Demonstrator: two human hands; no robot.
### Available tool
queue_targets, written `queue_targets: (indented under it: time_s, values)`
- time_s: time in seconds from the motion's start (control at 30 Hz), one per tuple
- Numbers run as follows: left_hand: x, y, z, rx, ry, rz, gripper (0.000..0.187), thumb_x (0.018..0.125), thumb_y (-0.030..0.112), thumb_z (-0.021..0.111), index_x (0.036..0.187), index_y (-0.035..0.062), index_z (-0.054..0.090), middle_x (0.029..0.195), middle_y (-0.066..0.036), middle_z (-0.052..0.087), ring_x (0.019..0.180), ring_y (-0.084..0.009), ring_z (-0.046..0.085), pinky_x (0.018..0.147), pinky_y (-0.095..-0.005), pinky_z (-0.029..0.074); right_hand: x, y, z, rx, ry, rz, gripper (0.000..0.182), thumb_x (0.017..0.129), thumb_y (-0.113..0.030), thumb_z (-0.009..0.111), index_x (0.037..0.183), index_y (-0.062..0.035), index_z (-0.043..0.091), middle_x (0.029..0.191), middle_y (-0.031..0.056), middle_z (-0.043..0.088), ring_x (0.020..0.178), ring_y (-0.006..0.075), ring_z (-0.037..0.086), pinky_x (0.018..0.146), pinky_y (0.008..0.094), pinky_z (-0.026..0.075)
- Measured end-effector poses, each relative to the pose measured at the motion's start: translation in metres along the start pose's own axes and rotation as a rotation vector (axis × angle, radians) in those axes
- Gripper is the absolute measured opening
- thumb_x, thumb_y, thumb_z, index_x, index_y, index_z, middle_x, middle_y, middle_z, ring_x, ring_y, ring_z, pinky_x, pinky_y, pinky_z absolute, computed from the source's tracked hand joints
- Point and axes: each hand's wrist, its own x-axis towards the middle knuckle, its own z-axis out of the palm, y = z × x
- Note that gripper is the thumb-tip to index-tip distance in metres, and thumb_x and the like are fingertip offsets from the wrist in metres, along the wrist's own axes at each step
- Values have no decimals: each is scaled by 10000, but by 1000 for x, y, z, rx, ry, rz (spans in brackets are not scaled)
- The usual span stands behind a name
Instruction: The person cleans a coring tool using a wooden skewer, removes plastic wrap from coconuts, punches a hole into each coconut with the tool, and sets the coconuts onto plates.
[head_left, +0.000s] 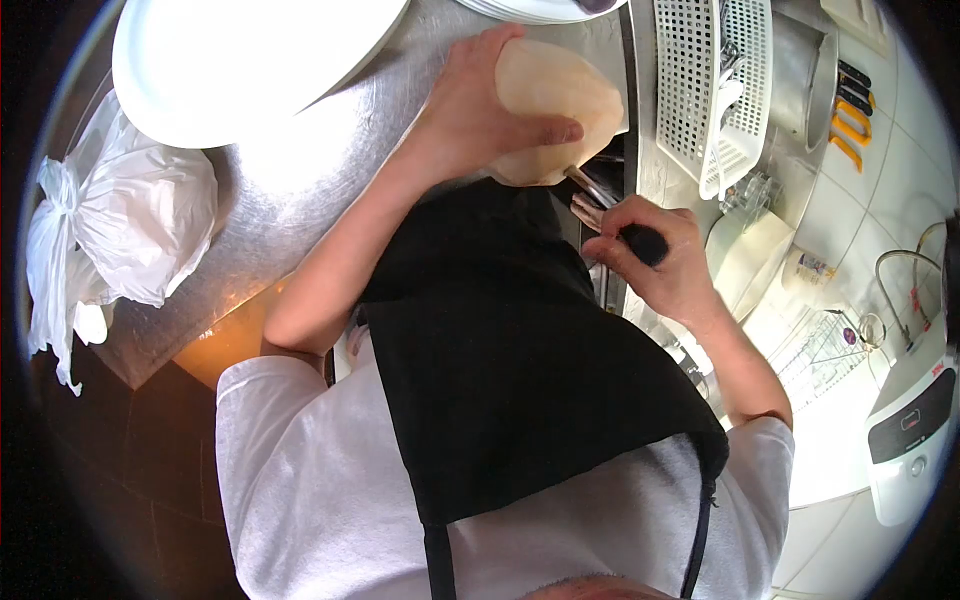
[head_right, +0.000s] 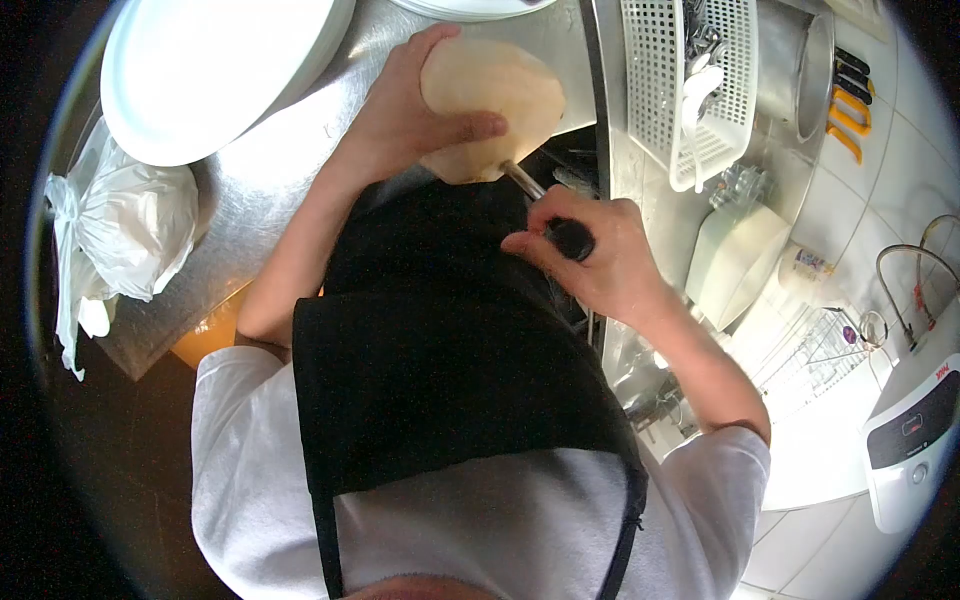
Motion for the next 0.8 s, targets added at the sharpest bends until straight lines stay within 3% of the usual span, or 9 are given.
queue_targets:
  time_s: [0.1, 0.2, 0.3, 0.47, 0.53, 0.6, 0.7, 0.73, 0.8]
  values:
    - [1, 3, -2, -17, -18, 2, 889, 623, 417, 896, 1285, -18, 492, 1200, -189, 559, 1127, -274, 553, 975, -373, 456, 7, -3, -7, -322, -72, -168, 126, 836, -132, 739, 832, -52, 641, 649, 119, 582, 540, 221, 583, 524, 270, 427]
    - [-1, 2, -1, -52, -21, -58, 931, 625, 437, 891, 1323, -11, 468, 1257, -207, 519, 1172, -300, 530, 1006, -382, 441, 10, -10, -11, -445, -115, -168, 159, 847, -161, 736, 808, -44, 637, 650, 119, 590, 517, 218, 574, 499, 288, 431]
    - [-3, 8, -4, -13, -28, -81, 958, 627, 446, 887, 1342, -17, 448, 1286, -221, 498, 1202, -326, 513, 1023, -392, 432, 2, 3, 11, -49, 183, -52, 172, 876, -178, 719, 810, -38, 644, 643, 84, 596, 509, 185, 561, 498, 280, 428]
    - [0, 2, -2, 6, -49, -49, 928, 627, 446, 883, 1322, -4, 466, 1263, -229, 519, 1202, -338, 514, 1013, -398, 438, -9, -7, 21, 609, 358, 574, 146, 909, -137, 684, 845, -8, 657, 670, 22, 599, 556, 129, 555, 521, 255, 423]
    - [3, 1, 0, 14, -2, -4, 876, 619, 436, 883, 1272, -4, 499, 1211, -219, 556, 1154, -330, 543, 983, -394, 452, -6, -6, 20, 520, 360, 447, 141, 905, -131, 686, 844, -9, 653, 679, 22, 607, 560, 135, 562, 521, 265, 429]
    - [-2, -3, 5, 25, 124, 52, 808, 611, 420, 883, 1206, -4, 538, 1138, -202, 601, 1084, -320, 580, 944, -388, 470, 2, -1, 23, 52, 322, 56, 148, 888, -143, 703, 832, -20, 644, 673, 44, 616, 541, 166, 576, 503, 294, 434]
    - [1, -2, 3, 26, 52, 35, 777, 593, 404, 884, 1153, -21, 554, 1076, -183, 628, 1029, -298, 600, 918, -388, 477, 8, -3, 7, -212, 68, -167, 127, 855, -132, 719, 827, -35, 642, 673, 93, 625, 545, 251, 596, 502, 332, 449]
    - [2, -3, 4, 13, 40, 24, 783, 593, 403, 884, 1159, -24, 552, 1076, -184, 627, 1033, -295, 599, 920, -385, 477, 8, -5, 2, -320, -10, -130, 91, 825, -102, 723, 828, -47, 651, 697, 131, 629, 584, 320, 600, 512, 353, 456]
    - [3, -7, 5, -9, 21, -1, 794, 593, 400, 883, 1172, -30, 549, 1077, -185, 627, 1040, -289, 599, 924, -380, 478, 9, -4, -1, -357, -17, -162, 93, 835, -103, 722, 835, -41, 652, 694, 131, 626, 571, 291, 603, 511, 347, 451]
